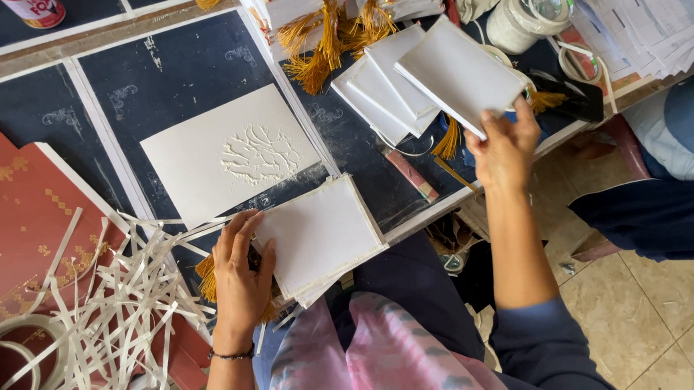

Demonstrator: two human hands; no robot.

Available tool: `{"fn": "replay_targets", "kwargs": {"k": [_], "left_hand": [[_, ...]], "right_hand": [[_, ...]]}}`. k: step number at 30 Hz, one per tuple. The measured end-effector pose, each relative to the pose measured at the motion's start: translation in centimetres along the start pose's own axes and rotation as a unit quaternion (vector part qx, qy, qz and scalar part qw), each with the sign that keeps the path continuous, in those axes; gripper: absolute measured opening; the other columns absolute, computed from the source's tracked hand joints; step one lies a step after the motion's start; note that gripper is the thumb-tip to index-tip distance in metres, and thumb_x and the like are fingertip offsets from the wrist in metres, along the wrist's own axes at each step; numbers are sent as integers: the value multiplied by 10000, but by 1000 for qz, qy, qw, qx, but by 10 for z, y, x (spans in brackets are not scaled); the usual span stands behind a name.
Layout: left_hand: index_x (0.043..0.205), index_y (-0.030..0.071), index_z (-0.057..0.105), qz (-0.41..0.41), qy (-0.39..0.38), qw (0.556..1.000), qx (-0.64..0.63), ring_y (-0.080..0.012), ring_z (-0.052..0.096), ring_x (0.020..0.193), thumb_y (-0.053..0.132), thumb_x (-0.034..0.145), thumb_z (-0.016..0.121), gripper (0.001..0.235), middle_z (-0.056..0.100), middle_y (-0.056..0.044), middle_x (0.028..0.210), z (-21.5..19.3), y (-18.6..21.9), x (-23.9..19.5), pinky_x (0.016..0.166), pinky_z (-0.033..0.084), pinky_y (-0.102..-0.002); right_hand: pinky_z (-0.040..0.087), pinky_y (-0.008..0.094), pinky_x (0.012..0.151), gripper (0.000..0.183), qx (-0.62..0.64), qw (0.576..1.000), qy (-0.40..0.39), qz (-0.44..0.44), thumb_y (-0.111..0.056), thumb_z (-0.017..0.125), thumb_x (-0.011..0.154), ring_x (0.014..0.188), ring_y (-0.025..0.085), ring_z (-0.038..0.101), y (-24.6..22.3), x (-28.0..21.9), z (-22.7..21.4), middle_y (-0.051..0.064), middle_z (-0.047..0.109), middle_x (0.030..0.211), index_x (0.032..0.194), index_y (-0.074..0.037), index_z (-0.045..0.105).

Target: Assembling decorative invitation cards by attaching tassels and layering paper components using double-sided tape.

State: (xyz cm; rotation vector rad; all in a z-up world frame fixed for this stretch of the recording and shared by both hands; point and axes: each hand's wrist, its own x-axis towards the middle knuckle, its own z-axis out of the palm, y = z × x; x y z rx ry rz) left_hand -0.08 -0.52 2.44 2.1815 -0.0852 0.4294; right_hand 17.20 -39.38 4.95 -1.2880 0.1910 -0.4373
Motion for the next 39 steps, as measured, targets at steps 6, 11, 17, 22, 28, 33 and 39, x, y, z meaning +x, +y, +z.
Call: {"fn": "replay_targets", "kwargs": {"k": [6,11,17,22,28,33,39], "left_hand": [[1404,67,598,-11,10,1000,-13,-459,641,1188,99,995,656,414,618,-167,1348,1,0,-2,953,521,-528],[1416,53,586,-15,10,1000,-22,-510,649,1152,95,1013,628,407,619,-200,1328,-2,0,-2,925,549,-573],[1418,70,591,-18,7,999,-27,-509,672,1115,97,1025,611,394,634,-192,1307,1,-2,0,890,569,-569],[1423,73,603,-12,16,999,-30,-503,662,1136,83,1043,588,381,638,-186,1326,0,-3,-1,930,550,-556],[1408,71,610,8,28,999,-29,-498,661,1152,67,1047,562,364,651,-191,1321,-3,-2,-3,940,541,-547],[1408,62,607,18,24,999,-31,-436,656,1199,57,1034,598,374,640,-172,1363,-3,-2,-2,973,513,-487],[1410,8,587,30,5,999,-41,-488,620,1221,31,982,685,440,610,-220,1398,-8,8,2,982,483,-545]], "right_hand": [[421,252,385,497,-35,999,24,24,106,501,1074,523,214,590,82,52,23,141,531,897,1507,-114,391],[541,250,342,584,-196,980,-13,-8,-48,588,1133,483,194,666,92,41,-4,144,647,846,1570,-57,201],[596,326,526,192,-368,890,-179,-202,60,747,1018,636,279,700,39,-38,-5,185,667,830,1175,59,636],[622,440,739,497,-492,788,-251,-272,9,917,767,922,358,701,55,-72,9,150,621,1017,1220,16,713],[555,484,851,575,-538,749,-242,-300,22,848,799,959,358,631,79,-63,4,126,568,996,1346,-19,673],[558,498,821,568,-506,763,-278,-289,94,767,780,923,396,625,56,-71,-2,158,512,1005,1336,88,649],[537,406,730,379,-447,813,-327,-181,-27,695,995,850,340,656,-14,-109,-11,153,602,1000,1370,-53,732]]}}
